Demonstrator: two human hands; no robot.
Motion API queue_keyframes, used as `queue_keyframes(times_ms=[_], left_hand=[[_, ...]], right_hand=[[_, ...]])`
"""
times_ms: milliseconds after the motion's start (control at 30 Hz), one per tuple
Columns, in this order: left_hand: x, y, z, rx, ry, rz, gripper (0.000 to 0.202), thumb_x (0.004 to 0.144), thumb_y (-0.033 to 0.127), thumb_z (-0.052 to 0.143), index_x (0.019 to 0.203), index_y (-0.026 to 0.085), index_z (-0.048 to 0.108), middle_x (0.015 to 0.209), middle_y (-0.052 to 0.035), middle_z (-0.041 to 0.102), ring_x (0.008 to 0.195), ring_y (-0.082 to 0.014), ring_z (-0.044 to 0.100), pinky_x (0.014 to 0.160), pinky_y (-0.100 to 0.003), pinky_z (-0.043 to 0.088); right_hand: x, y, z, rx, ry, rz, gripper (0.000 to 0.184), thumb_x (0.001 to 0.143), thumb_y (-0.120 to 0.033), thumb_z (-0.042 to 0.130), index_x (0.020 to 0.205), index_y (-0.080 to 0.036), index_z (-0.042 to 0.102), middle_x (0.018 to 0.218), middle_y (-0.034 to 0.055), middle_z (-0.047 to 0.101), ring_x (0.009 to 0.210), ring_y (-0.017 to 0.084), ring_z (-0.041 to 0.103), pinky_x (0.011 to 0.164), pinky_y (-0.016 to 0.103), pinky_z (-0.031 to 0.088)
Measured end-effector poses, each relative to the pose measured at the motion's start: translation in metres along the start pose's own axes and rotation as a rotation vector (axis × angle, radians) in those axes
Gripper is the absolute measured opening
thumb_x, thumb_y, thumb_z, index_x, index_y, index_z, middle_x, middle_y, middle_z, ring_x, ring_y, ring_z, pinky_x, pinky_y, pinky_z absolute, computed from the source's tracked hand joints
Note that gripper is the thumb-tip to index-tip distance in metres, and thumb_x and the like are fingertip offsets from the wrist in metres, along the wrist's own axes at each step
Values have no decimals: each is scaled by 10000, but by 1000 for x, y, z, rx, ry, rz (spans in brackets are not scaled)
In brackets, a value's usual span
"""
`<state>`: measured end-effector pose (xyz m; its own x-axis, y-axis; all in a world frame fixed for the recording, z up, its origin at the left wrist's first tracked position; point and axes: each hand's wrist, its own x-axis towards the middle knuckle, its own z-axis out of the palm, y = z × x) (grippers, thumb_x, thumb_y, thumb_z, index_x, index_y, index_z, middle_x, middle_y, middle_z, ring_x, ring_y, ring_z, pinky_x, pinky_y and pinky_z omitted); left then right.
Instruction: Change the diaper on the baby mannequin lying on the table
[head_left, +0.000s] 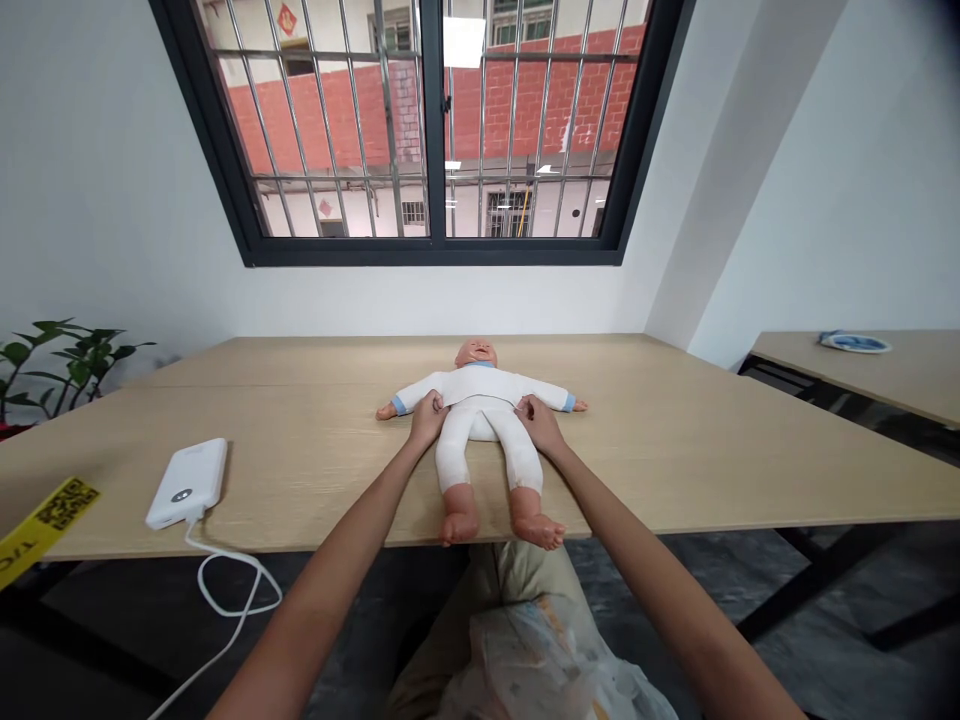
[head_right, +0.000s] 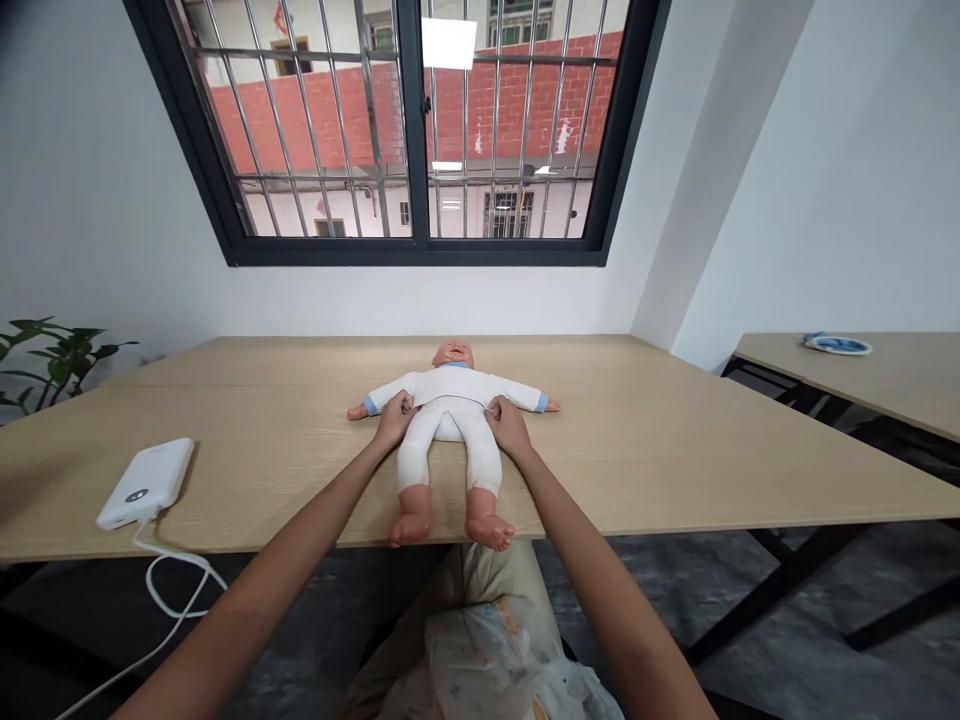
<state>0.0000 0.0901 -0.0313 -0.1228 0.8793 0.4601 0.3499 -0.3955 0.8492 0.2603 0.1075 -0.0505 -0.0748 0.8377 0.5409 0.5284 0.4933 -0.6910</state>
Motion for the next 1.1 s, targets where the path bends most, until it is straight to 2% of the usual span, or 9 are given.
queue_keyframes(times_ms=[167, 300, 433, 500, 533, 667, 867, 1000, 1100], left_hand=[[9, 9, -14, 5, -52, -67, 223, 622, 138, 645, 621, 207, 433, 571, 63, 446, 577, -127, 434, 594, -241, 342], [-4, 51, -30, 12, 63, -21, 267, 648, 129, 660, 835, 213, 490, 709, 41, 493, 676, -143, 498, 666, -254, 399], [-99, 109, -42, -9, 241, 248, 139, 859, 275, 583, 978, 238, 523, 826, -11, 551, 803, -178, 558, 783, -313, 459], [-168, 119, -41, 36, -97, 363, 104, 946, 286, 470, 963, 267, 571, 816, -26, 598, 817, -188, 592, 839, -353, 475], [-200, 116, -37, 64, -345, 467, 175, 968, 300, 432, 1020, 298, 599, 833, -35, 629, 836, -192, 606, 859, -363, 480], [-287, 67, -10, 198, -893, 672, 325, 986, 321, 446, 1265, 443, 560, 983, 22, 723, 979, -159, 650, 899, -279, 477], [-315, -7, 29, 361, -1005, 596, 645, 914, 471, 529, 1461, 576, 203, 1278, 25, 659, 1213, -282, 590, 925, -440, 522], [-318, -11, 45, 283, -1112, 509, 631, 870, 510, 558, 1375, 675, 217, 1266, 65, 661, 1186, -266, 615, 856, -464, 551], [-314, -2, 43, 132, -1093, 382, 520, 893, 530, 515, 1371, 636, 341, 1304, 56, 648, 1225, -244, 593, 1033, -451, 466]], right_hand=[[2, -5, -4, 38, 50, 81, 104, 711, -285, 503, 781, -209, 510, 661, -17, 525, 635, 172, 496, 637, 298, 383], [0, -3, -10, 68, 70, 113, 127, 708, -303, 518, 793, -210, 507, 668, -11, 534, 639, 177, 499, 643, 303, 392], [-6, 3, -16, 49, 58, 79, 139, 730, -333, 523, 793, -208, 514, 686, 3, 561, 655, 182, 512, 648, 304, 401], [-8, 5, -17, 51, 91, 111, 146, 728, -335, 518, 795, -206, 515, 671, -2, 553, 648, 183, 514, 645, 302, 402], [-8, 6, -17, 53, 110, 131, 150, 724, -334, 514, 799, -205, 516, 660, -6, 542, 640, 182, 512, 640, 301, 400], [-6, 8, -17, 61, 121, 164, 179, 724, -356, 512, 810, -199, 532, 652, -9, 531, 635, 187, 512, 639, 307, 390], [-6, 9, -15, 82, 114, 176, 206, 741, -394, 541, 812, -201, 537, 663, 0, 558, 652, 197, 526, 647, 315, 397], [-7, 8, -15, 98, 126, 175, 189, 736, -379, 537, 799, -200, 535, 686, 4, 564, 672, 200, 535, 670, 321, 402], [-7, 6, -16, 95, 119, 178, 169, 737, -359, 532, 793, -200, 531, 694, 8, 565, 676, 201, 535, 673, 325, 400]])
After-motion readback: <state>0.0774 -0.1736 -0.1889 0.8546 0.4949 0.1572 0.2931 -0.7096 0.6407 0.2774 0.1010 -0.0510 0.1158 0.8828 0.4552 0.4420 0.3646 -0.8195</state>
